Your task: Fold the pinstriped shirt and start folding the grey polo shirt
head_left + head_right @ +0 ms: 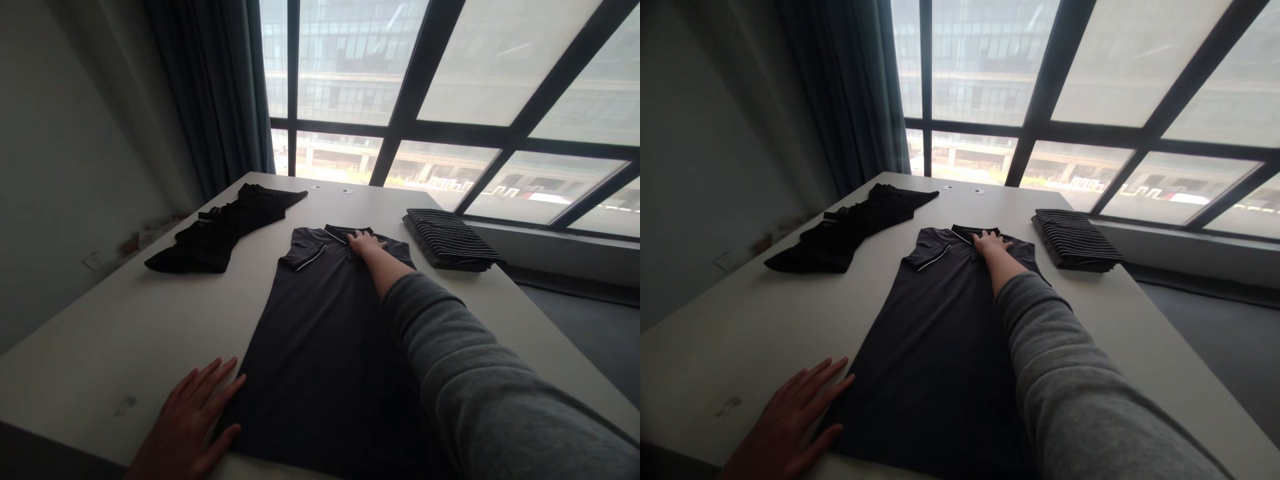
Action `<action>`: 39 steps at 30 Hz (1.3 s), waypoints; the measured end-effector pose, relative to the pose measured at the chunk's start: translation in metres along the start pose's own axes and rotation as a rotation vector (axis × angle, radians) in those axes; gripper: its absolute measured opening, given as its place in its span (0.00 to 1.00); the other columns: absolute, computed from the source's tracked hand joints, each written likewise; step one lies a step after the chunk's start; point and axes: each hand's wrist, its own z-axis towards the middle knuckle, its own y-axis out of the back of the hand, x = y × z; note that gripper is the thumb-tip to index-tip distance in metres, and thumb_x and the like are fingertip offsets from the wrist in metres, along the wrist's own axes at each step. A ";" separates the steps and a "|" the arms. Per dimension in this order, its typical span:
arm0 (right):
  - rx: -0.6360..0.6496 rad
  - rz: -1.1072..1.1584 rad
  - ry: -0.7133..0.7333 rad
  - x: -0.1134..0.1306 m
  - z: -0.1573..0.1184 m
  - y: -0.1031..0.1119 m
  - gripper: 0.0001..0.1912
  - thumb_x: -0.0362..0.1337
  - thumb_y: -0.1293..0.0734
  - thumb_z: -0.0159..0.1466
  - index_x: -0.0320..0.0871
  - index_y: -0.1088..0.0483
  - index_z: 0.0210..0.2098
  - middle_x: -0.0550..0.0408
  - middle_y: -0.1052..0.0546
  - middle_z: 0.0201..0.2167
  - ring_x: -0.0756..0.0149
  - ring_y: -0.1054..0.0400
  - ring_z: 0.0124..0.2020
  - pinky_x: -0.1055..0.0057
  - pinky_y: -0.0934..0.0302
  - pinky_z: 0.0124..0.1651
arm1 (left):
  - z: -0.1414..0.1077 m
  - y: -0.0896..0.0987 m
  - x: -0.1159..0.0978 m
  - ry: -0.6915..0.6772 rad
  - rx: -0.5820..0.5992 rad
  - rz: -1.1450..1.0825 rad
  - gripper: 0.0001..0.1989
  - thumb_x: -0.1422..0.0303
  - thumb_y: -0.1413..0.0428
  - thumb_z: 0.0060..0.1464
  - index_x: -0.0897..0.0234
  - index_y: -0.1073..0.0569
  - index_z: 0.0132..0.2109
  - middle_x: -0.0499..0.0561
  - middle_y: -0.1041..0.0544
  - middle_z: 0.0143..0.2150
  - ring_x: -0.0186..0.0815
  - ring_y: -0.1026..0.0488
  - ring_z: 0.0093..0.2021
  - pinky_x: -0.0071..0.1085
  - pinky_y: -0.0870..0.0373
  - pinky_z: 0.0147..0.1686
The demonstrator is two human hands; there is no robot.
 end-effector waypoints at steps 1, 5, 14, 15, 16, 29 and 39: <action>-0.015 0.003 0.003 -0.001 0.000 -0.002 0.39 0.64 0.51 0.74 0.55 0.49 0.78 0.44 0.53 0.77 0.36 0.55 0.75 0.27 0.62 0.71 | 0.001 0.000 0.000 -0.001 -0.004 -0.005 0.31 0.55 0.44 0.66 0.51 0.35 0.73 0.48 0.35 0.75 0.44 0.33 0.71 0.39 0.39 0.67; -0.136 0.027 -0.003 -0.008 -0.005 -0.008 0.40 0.62 0.53 0.75 0.47 0.47 0.77 0.37 0.52 0.75 0.39 0.48 0.72 0.37 0.50 0.71 | 0.003 0.000 0.001 -0.001 0.001 -0.025 0.32 0.55 0.43 0.66 0.50 0.36 0.74 0.48 0.33 0.74 0.43 0.33 0.70 0.38 0.39 0.67; -0.161 0.050 -0.013 -0.039 0.010 -0.009 0.40 0.59 0.50 0.76 0.42 0.49 0.78 0.33 0.46 0.72 0.42 0.48 0.73 0.41 0.55 0.75 | 0.003 0.001 0.001 -0.012 0.009 -0.011 0.33 0.53 0.43 0.65 0.52 0.36 0.74 0.49 0.33 0.74 0.43 0.32 0.69 0.38 0.38 0.67; -0.148 0.054 -0.014 -0.041 0.013 -0.008 0.40 0.60 0.50 0.76 0.43 0.49 0.78 0.34 0.45 0.72 0.42 0.47 0.73 0.40 0.55 0.74 | 0.003 0.001 0.001 -0.009 0.011 -0.012 0.33 0.53 0.43 0.66 0.52 0.36 0.74 0.49 0.33 0.74 0.43 0.32 0.69 0.38 0.37 0.67; -0.137 0.059 -0.012 -0.043 0.015 -0.006 0.40 0.60 0.49 0.75 0.45 0.49 0.78 0.35 0.44 0.72 0.42 0.47 0.73 0.40 0.55 0.74 | 0.002 0.000 0.001 -0.003 0.012 -0.016 0.33 0.53 0.43 0.66 0.51 0.36 0.74 0.49 0.33 0.74 0.43 0.31 0.69 0.38 0.37 0.67; -0.254 -0.018 0.057 -0.082 -0.010 0.054 0.30 0.42 0.46 0.76 0.31 0.38 0.72 0.32 0.35 0.66 0.52 0.41 0.69 0.63 0.46 0.72 | -0.005 -0.010 -0.004 0.159 -0.004 -0.085 0.28 0.50 0.44 0.66 0.50 0.30 0.69 0.52 0.24 0.66 0.46 0.25 0.61 0.39 0.29 0.57; -0.114 -0.127 0.506 0.078 -0.076 0.015 0.24 0.47 0.39 0.74 0.42 0.22 0.59 0.43 0.27 0.60 0.55 0.34 0.64 0.67 0.42 0.69 | 0.017 0.004 -0.046 0.485 0.128 -0.322 0.08 0.63 0.47 0.64 0.58 0.27 0.37 0.52 0.20 0.40 0.42 0.21 0.39 0.36 0.29 0.38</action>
